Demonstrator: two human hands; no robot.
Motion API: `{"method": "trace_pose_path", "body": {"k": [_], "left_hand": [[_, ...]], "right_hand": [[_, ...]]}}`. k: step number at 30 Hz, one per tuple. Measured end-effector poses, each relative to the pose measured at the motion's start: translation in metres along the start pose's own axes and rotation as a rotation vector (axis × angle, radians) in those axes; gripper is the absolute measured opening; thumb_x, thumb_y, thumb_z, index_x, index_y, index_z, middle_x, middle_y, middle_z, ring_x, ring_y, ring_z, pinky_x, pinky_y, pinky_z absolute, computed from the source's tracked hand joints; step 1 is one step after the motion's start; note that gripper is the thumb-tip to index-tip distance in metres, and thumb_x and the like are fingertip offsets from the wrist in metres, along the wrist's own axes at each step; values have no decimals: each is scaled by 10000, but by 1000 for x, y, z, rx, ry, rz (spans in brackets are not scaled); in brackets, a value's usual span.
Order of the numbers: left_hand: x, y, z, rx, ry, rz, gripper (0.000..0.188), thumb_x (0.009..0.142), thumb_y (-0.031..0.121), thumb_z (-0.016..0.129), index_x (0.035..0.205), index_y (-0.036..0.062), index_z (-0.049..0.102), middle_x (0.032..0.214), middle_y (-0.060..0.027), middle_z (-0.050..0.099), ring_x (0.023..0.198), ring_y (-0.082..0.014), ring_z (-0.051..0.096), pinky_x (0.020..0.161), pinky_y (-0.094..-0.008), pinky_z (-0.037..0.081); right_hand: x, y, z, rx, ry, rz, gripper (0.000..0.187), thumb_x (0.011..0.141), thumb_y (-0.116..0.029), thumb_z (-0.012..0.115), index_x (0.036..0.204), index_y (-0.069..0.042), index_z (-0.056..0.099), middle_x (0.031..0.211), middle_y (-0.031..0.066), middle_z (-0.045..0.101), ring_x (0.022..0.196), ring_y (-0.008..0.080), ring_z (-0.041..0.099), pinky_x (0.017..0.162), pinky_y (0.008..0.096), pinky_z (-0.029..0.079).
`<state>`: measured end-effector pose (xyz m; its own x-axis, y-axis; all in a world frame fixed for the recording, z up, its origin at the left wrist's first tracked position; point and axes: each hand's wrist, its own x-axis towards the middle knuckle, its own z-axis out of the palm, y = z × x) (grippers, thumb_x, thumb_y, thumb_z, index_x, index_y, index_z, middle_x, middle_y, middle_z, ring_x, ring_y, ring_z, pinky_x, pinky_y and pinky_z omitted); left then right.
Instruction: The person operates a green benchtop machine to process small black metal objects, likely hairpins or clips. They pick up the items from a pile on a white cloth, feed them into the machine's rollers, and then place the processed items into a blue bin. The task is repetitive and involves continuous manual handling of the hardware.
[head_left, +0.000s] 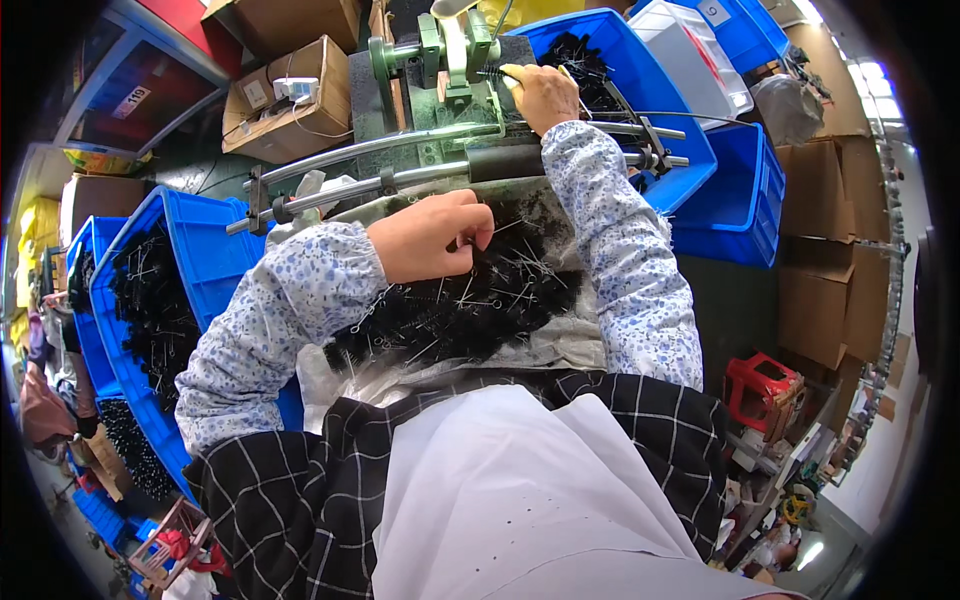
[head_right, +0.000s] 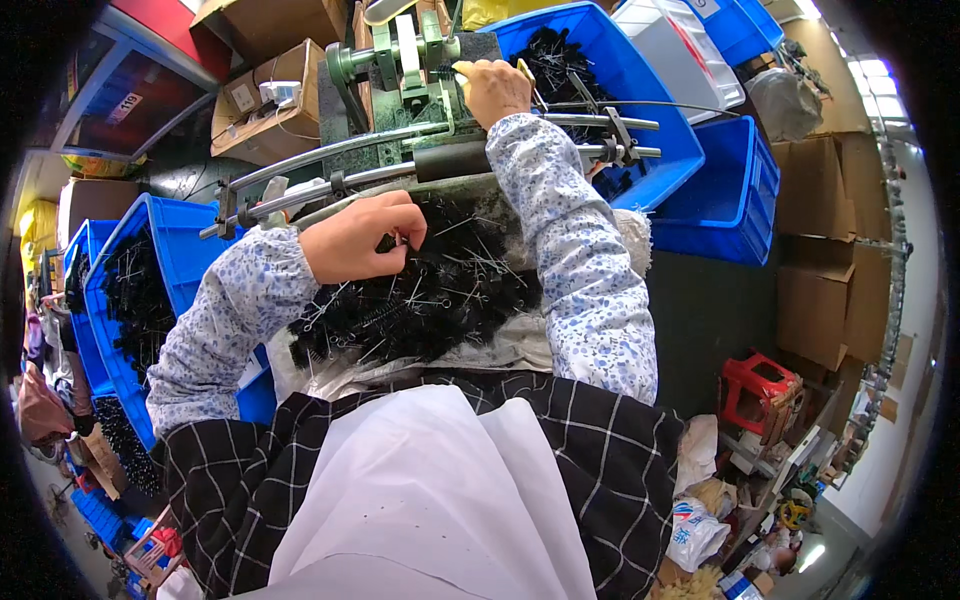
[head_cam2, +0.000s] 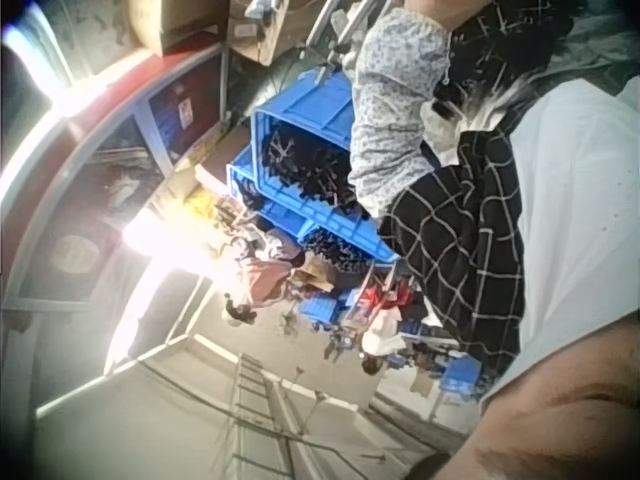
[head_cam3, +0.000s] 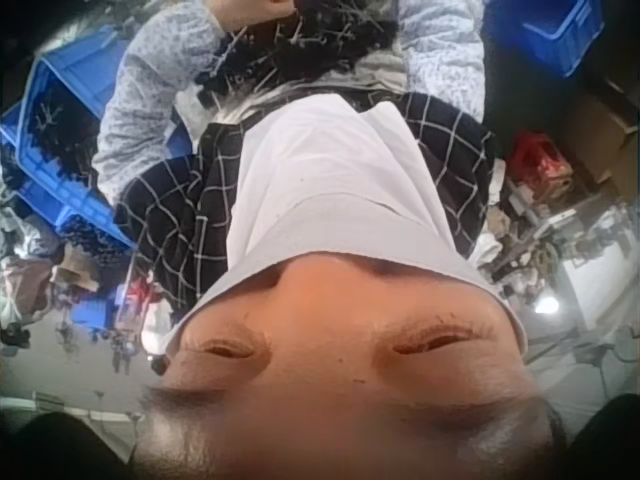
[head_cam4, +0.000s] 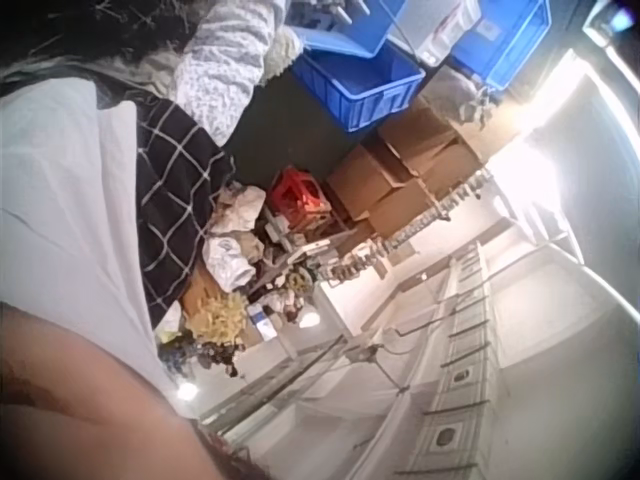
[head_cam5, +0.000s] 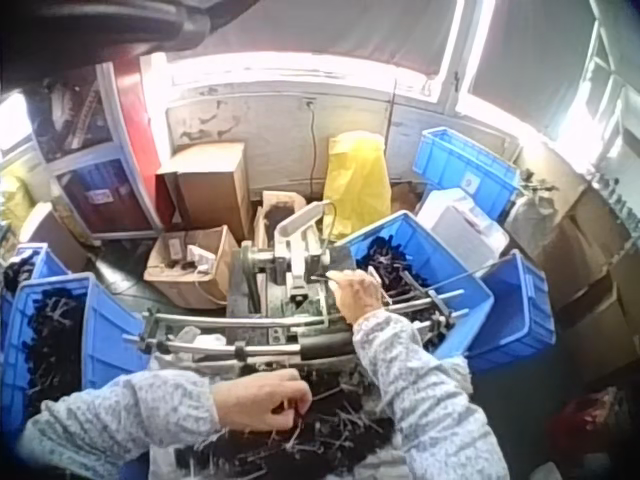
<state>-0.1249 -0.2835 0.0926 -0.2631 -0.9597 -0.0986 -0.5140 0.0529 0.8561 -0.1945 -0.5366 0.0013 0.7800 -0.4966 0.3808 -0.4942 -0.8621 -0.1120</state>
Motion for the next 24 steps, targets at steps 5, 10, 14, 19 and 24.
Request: {"method": "trace_pose_path", "body": {"k": [5,10,14,19,24], "left_hand": [[-3,-7,3,-21,2,-13,130,712,47,552,839,28,528,872,-115,481,766,-239,526,706,-328,455],[-1,-11,1,25,-38,0,147,707,47,556,848,30,519,823,-118,513,742,-254,546,681,-341,459],[-1,-10,-1,19,-63,-39,168,708,47,554,868,30,507,810,-121,531,739,-262,563,677,-357,462],[2,0,-4,21,-42,-45,159,716,52,547,867,31,499,811,-122,537,752,-264,570,680,-363,462],[4,9,-9,59,29,22,146,725,9,557,854,23,489,790,-82,497,687,-186,529,652,-303,454]], "right_hand": [[-3,-7,-18,-93,35,-47,189,786,-173,579,949,-179,674,800,48,644,782,217,606,749,355,480],[-4,-5,-20,-31,20,-68,210,804,-200,579,993,-163,665,804,40,635,760,230,587,734,344,475],[-4,-4,-14,14,24,-53,214,800,-206,584,992,-160,667,808,41,634,763,236,579,752,345,465],[0,-4,-13,54,1,-32,214,780,-185,590,978,-198,671,837,35,648,796,222,590,791,344,456],[4,4,0,25,-117,-44,266,824,-273,565,1074,-200,625,1027,22,599,986,223,493,880,411,358]]}}
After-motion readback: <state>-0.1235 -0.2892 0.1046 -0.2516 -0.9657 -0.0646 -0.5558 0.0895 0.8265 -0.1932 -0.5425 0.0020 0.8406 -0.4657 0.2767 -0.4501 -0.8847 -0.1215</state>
